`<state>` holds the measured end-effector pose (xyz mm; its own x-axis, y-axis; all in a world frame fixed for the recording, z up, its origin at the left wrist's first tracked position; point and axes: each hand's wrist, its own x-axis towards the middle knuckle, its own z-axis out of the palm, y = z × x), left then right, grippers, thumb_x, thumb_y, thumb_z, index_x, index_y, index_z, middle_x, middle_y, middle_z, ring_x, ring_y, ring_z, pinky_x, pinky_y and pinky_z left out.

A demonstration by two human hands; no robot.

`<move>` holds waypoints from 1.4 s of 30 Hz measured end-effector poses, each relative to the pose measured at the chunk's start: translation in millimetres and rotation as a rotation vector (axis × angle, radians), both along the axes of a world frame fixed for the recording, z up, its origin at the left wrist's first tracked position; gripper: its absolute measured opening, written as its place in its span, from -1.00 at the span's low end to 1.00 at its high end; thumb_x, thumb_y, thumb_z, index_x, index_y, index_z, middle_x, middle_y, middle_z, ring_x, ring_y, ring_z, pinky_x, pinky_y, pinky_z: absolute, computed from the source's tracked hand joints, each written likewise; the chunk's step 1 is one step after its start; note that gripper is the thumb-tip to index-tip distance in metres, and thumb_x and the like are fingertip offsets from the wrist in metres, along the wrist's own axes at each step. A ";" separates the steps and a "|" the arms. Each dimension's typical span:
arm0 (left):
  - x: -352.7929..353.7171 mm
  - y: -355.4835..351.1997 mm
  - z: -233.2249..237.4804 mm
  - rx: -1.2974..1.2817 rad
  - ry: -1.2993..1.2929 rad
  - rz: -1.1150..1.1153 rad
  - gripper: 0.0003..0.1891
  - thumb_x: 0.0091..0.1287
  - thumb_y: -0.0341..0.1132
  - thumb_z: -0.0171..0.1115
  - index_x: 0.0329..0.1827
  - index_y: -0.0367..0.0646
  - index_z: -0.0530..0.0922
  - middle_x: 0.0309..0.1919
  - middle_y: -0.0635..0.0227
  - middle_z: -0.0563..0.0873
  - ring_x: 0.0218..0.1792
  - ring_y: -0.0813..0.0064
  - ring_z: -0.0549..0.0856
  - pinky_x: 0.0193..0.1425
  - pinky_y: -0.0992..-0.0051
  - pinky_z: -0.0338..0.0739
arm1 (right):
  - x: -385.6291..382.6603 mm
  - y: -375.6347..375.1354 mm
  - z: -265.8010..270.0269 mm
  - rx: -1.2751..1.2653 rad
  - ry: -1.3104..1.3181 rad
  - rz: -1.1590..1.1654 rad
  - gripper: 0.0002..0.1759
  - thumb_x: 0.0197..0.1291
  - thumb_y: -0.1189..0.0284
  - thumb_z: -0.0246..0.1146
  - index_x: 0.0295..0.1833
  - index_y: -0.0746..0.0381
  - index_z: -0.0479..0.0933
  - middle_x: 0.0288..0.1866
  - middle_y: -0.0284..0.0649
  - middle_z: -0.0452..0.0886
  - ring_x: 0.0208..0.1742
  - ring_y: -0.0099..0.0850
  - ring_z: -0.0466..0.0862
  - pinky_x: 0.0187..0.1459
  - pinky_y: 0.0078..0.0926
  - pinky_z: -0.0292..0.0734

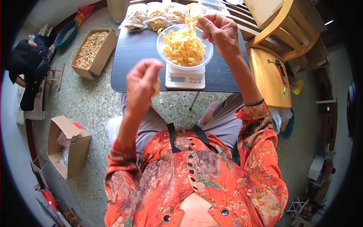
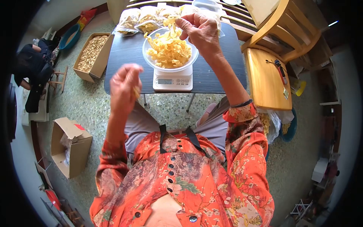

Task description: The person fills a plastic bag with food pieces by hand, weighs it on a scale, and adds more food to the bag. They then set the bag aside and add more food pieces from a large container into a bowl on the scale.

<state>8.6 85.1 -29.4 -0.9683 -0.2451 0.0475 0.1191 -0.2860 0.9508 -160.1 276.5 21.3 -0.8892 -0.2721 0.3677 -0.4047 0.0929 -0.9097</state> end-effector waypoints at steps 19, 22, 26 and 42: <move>-112.1 7.2 70.6 -0.637 0.138 -0.067 -0.81 0.28 -0.29 0.41 -0.12 -0.16 0.68 -0.52 0.48 0.66 -0.56 0.76 0.58 -0.57 0.70 0.44 | 14.0 -6.5 14.1 0.002 0.062 0.039 -0.89 0.28 0.52 0.29 -0.30 0.32 0.63 -0.52 -0.38 0.60 -0.56 -0.66 0.52 -0.52 -0.66 0.42; -117.6 4.4 62.3 -0.644 0.197 -0.088 -0.82 0.28 -0.30 0.41 -0.14 -0.17 0.69 -0.51 0.47 0.67 -0.56 0.75 0.58 -0.57 0.70 0.44 | 7.6 -5.0 10.6 -0.011 0.080 0.051 -0.89 0.29 0.52 0.27 -0.30 0.31 0.63 -0.52 -0.38 0.61 -0.57 -0.67 0.51 -0.54 -0.67 0.41; -114.2 5.3 59.9 -0.672 0.172 -0.020 -0.85 0.29 -0.32 0.40 -0.18 -0.20 0.69 -0.51 0.46 0.68 -0.56 0.75 0.59 -0.57 0.70 0.44 | 7.6 -5.8 8.1 -0.047 0.051 0.066 -0.90 0.30 0.54 0.25 -0.28 0.31 0.63 -0.51 -0.39 0.61 -0.58 -0.68 0.50 -0.56 -0.69 0.39; -58.0 50.3 71.9 -0.578 0.337 -0.059 -0.74 0.27 -0.29 0.44 -0.02 -0.12 0.68 -0.40 0.57 0.71 -0.44 0.80 0.58 -0.42 0.75 0.46 | 69.3 40.3 18.6 -0.158 -0.163 0.274 -0.69 0.40 0.41 0.20 0.13 0.36 0.41 -0.28 -0.16 0.69 -0.39 -0.45 0.75 -0.53 -0.68 0.51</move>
